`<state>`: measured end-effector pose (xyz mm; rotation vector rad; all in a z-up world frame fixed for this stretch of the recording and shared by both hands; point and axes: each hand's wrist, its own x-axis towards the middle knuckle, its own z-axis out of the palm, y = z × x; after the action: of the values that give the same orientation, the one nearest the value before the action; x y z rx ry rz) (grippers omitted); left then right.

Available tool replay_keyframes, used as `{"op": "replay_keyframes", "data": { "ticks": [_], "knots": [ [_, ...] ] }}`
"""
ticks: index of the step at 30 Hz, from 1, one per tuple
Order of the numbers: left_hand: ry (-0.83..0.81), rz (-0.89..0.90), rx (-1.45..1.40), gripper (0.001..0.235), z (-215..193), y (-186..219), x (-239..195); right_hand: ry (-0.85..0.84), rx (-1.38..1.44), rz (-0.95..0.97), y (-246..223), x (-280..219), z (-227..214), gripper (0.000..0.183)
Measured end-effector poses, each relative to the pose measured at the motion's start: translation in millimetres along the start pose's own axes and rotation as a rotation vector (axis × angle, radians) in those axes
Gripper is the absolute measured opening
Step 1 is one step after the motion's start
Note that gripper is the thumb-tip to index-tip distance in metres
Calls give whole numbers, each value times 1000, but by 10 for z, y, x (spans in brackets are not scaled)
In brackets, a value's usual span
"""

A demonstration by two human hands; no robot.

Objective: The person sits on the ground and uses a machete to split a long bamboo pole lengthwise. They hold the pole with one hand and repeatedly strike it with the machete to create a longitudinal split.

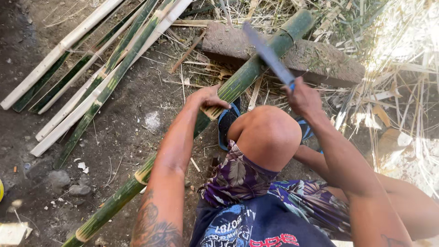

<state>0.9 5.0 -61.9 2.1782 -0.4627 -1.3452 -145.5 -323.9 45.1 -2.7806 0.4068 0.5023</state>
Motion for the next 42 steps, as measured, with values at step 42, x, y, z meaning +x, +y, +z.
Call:
{"op": "replay_keyframes", "data": {
  "ticks": [42],
  "knots": [
    [493, -70, 321, 97, 399, 521, -444, -158, -277, -37, 330, 262, -728, 53]
  ]
}}
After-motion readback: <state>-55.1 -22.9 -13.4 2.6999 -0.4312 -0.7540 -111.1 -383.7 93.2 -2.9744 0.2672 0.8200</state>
